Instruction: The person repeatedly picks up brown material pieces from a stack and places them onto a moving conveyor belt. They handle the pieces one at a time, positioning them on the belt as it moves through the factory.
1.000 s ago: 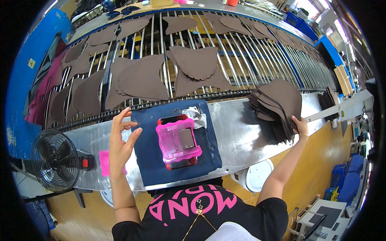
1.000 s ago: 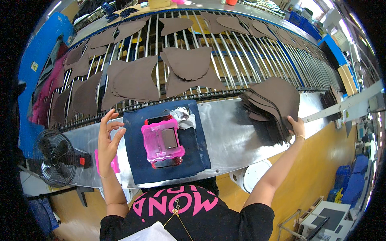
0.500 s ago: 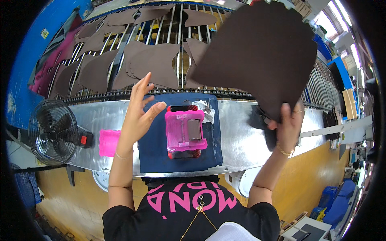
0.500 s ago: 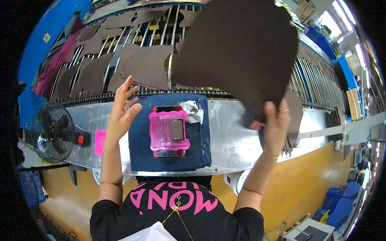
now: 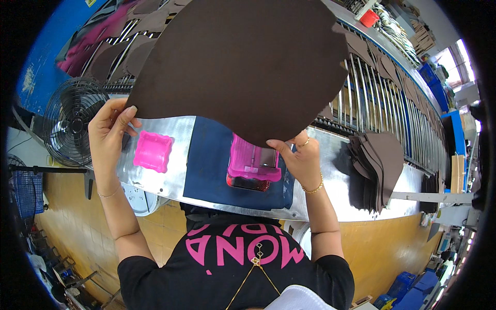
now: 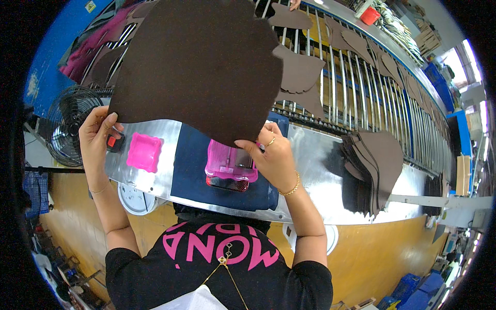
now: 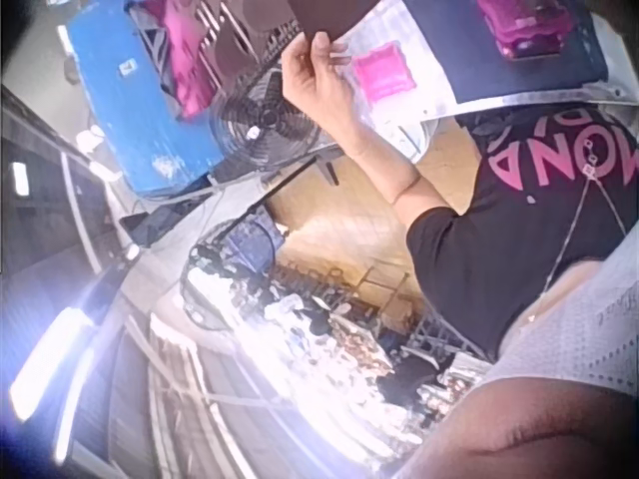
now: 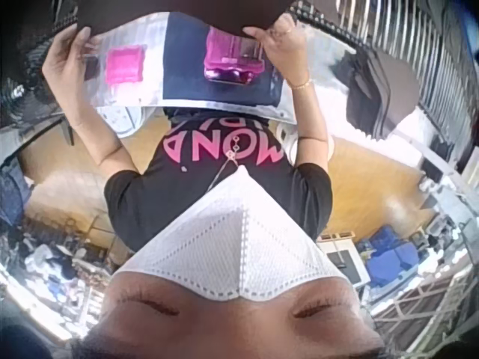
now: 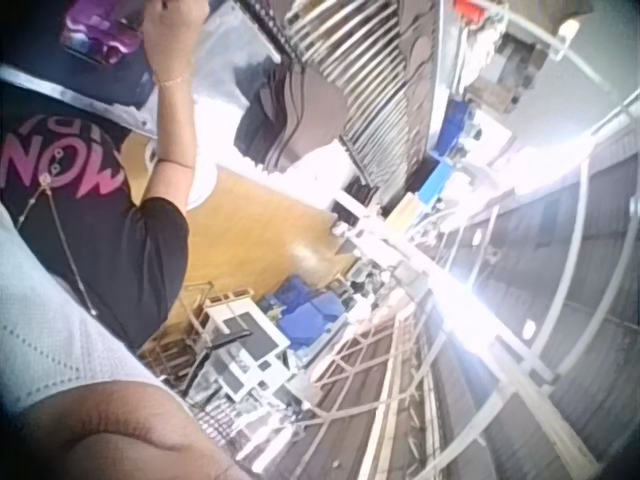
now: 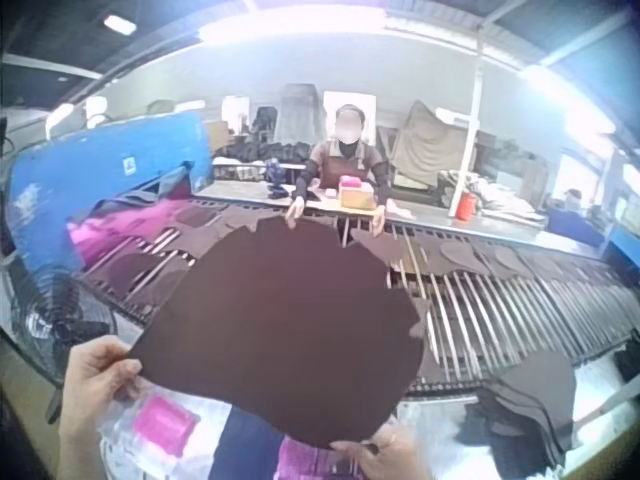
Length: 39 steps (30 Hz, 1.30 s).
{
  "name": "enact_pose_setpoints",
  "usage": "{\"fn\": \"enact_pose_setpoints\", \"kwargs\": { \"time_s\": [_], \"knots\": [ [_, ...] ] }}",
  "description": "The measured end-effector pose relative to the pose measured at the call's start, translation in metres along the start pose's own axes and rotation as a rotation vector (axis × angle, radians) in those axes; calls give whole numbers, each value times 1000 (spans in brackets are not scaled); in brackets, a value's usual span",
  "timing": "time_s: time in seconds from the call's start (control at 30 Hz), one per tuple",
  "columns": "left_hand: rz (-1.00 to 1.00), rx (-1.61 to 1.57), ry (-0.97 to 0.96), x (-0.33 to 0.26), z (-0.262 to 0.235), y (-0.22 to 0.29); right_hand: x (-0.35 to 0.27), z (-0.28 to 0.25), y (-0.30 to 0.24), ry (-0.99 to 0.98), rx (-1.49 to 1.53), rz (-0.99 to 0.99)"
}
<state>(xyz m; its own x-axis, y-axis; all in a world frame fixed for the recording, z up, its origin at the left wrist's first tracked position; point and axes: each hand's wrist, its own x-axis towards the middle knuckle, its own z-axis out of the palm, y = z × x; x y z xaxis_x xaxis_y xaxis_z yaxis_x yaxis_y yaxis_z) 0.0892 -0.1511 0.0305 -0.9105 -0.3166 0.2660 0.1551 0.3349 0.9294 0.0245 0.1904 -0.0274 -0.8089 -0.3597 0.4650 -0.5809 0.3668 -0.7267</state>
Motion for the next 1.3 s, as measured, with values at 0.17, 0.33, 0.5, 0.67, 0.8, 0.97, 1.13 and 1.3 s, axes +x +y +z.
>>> {"fn": "enact_pose_setpoints", "kwargs": {
  "time_s": [0.17,0.33,0.5,0.67,0.8,0.97,1.13,1.3],
  "knots": [
    [-91,99,-14,-6,0,-5,-7,-4,5,-20,-132,-152],
    [50,309,-237,-10,30,-14,-35,-32,24,19,-305,-176],
    [145,369,-491,-3,87,-12,-80,-72,43,-100,-399,-33],
    [462,389,-622,1,140,-1,-139,-116,38,76,-186,359],
    [582,367,-795,-5,192,15,-201,-187,59,584,-239,542],
    [531,12,-1099,26,238,63,-153,-252,-20,478,-337,524],
    [512,-105,-1021,70,271,98,-103,-283,-35,158,-566,573],
    [13,-173,-1070,86,292,73,-51,-241,-42,267,-969,105]
  ]
}}
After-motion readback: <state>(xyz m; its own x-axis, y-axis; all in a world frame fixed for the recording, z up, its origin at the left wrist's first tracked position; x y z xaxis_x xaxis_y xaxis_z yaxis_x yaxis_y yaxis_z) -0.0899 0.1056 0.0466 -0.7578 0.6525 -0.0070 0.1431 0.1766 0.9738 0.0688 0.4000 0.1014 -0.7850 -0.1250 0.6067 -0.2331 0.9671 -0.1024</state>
